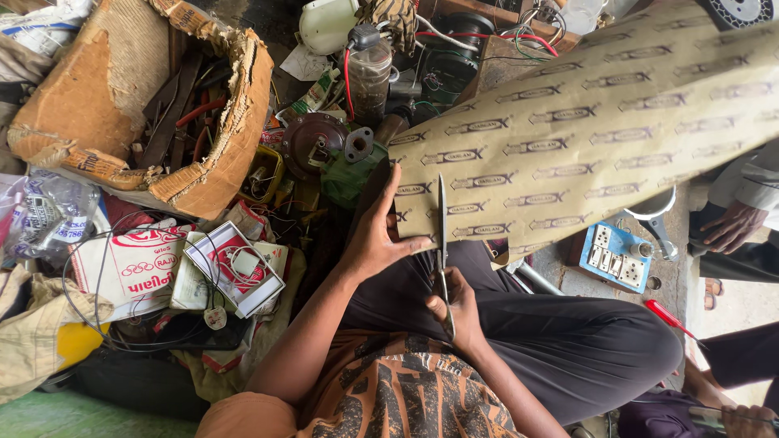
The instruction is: The person cuts a strip of patterned paper with scissors, wraps it around the end of a green electric motor, and secures it by tapping with a hammer. The person then picks up a green motor housing part.
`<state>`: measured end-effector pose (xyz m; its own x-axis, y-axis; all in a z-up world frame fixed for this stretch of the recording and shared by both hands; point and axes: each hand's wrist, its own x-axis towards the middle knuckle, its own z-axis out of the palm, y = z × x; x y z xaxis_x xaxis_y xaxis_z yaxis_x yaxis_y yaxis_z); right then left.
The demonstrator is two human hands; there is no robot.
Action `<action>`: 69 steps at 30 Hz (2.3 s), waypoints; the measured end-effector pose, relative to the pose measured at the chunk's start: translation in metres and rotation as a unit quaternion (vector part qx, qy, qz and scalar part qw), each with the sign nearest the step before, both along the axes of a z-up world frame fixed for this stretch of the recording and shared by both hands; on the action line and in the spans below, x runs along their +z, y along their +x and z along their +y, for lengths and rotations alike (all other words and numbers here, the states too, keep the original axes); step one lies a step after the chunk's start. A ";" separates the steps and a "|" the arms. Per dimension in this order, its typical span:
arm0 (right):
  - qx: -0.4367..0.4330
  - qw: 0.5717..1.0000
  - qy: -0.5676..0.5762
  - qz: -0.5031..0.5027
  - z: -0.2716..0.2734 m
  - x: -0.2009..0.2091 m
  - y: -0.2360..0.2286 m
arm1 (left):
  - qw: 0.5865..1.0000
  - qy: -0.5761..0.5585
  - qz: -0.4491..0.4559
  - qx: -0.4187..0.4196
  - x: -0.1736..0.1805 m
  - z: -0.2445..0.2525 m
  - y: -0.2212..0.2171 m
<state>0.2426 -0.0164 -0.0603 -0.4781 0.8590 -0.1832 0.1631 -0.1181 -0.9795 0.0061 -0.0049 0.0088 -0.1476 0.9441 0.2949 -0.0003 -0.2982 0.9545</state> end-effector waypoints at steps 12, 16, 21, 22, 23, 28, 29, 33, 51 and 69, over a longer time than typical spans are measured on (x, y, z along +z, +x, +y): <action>-0.019 0.999 -0.042 -0.013 -0.008 0.035 0.000 | 0.999 -0.029 0.005 -0.041 0.006 -0.011 0.010; -0.035 0.997 -0.070 -0.002 -0.009 0.034 0.003 | 0.997 -0.029 -0.027 -0.068 0.000 -0.016 0.024; -0.047 0.997 -0.053 0.009 -0.013 0.021 0.009 | 0.996 -0.041 -0.028 -0.076 -0.006 -0.017 0.029; -0.044 0.998 -0.031 0.013 -0.015 0.017 0.010 | 0.996 -0.041 -0.028 -0.078 -0.007 -0.017 0.030; -0.041 0.999 -0.009 0.016 -0.016 0.014 0.012 | 0.996 -0.038 -0.023 -0.077 -0.007 -0.017 0.030; -0.045 0.999 0.002 0.012 -0.017 0.008 0.018 | 0.997 -0.027 -0.009 -0.074 -0.005 -0.017 0.032; -0.047 0.999 -0.003 0.010 -0.018 0.010 0.017 | 0.996 -0.038 -0.014 -0.077 -0.005 -0.018 0.032; -0.044 0.998 -0.008 0.054 -0.019 0.020 0.013 | 0.995 -0.031 -0.004 -0.095 -0.004 -0.024 0.035; -0.074 0.994 -0.037 0.074 -0.024 0.018 0.023 | 0.976 -0.048 -0.161 -0.137 -0.005 -0.001 0.038; -0.108 0.992 -0.023 0.058 -0.028 0.033 0.028 | 0.983 -0.018 -0.110 -0.143 0.006 0.027 0.056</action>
<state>0.2703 -0.0440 -0.0274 -0.3048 0.9356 -0.1784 0.0156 -0.1823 -0.9831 0.0618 0.0217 0.0146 0.0680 0.9653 0.2520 -0.2872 -0.2229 0.9316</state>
